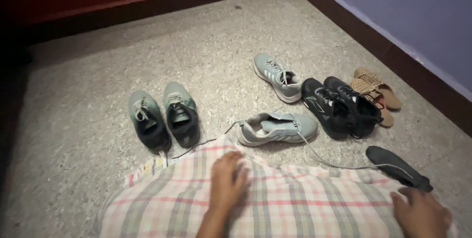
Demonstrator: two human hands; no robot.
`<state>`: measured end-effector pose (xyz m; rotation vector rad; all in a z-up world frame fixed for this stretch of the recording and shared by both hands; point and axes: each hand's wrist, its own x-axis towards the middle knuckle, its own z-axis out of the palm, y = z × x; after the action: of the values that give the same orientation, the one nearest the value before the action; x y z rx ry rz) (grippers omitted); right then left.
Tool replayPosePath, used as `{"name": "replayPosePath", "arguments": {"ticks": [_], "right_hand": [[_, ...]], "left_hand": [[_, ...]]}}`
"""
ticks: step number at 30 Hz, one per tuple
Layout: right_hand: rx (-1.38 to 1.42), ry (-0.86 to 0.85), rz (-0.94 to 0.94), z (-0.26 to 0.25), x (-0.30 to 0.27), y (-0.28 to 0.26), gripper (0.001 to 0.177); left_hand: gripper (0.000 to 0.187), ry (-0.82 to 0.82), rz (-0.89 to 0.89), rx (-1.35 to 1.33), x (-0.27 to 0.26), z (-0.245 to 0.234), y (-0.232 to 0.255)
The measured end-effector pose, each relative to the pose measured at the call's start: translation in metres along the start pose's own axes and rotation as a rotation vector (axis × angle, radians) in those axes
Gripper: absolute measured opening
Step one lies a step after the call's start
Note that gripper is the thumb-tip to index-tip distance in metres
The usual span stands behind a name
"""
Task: The person unlaces a light gray sneaker, then picks up a dark teal sneaker and begins to re-lace it. They continue to thread the laces through the eyelets and adjust the fit.
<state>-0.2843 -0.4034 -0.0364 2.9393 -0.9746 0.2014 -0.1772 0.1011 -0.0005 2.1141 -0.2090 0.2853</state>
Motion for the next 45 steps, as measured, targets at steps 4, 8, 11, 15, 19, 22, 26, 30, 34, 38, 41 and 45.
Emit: {"name": "replayPosePath", "arguments": {"ticks": [4,8,11,15,19,22,26,30,34,38,41,45], "right_hand": [[0.110,0.020,-0.302,-0.004,-0.027,-0.074,0.047],[0.308,-0.387,-0.450,-0.029,-0.070,-0.180,0.048],[0.428,-0.455,-0.643,-0.063,-0.098,-0.224,0.049],[0.598,-0.524,-0.774,-0.106,-0.114,-0.228,0.051],[0.633,-0.473,-0.759,-0.140,-0.115,-0.213,0.050],[0.653,-0.533,-0.681,-0.163,-0.118,-0.200,0.053],[0.626,-0.578,-0.610,-0.186,-0.121,-0.185,0.052],[0.705,-0.653,-0.473,-0.194,-0.122,-0.173,0.053],[0.729,-0.650,-0.431,-0.191,-0.119,-0.173,0.053],[0.709,-0.613,-0.424,-0.175,-0.111,-0.177,0.050],[0.705,-0.526,-0.499,-0.158,-0.101,-0.178,0.047],[0.760,-0.464,-0.280,-0.144,-0.073,-0.144,0.044]], "left_hand": [[0.051,-0.293,0.084,0.147,-0.021,0.031,0.001],[0.048,-0.431,0.010,0.262,-0.029,0.035,-0.001],[0.046,-0.356,0.047,0.290,-0.031,0.027,0.005],[0.040,-0.201,0.133,0.196,-0.036,0.013,0.021],[0.034,-0.173,0.092,0.149,-0.040,-0.001,0.035],[0.032,-0.134,0.082,0.142,-0.043,-0.008,0.036],[0.029,-0.112,0.078,0.142,-0.036,-0.007,0.030],[0.027,-0.066,0.068,0.114,-0.031,0.003,0.023],[0.022,-0.038,0.017,0.099,-0.027,0.003,0.020],[0.018,0.058,-0.029,0.084,-0.019,-0.005,0.021],[0.016,0.146,-0.021,0.094,-0.013,-0.015,0.023],[0.015,0.261,-0.016,0.259,-0.006,-0.056,0.002]]}}
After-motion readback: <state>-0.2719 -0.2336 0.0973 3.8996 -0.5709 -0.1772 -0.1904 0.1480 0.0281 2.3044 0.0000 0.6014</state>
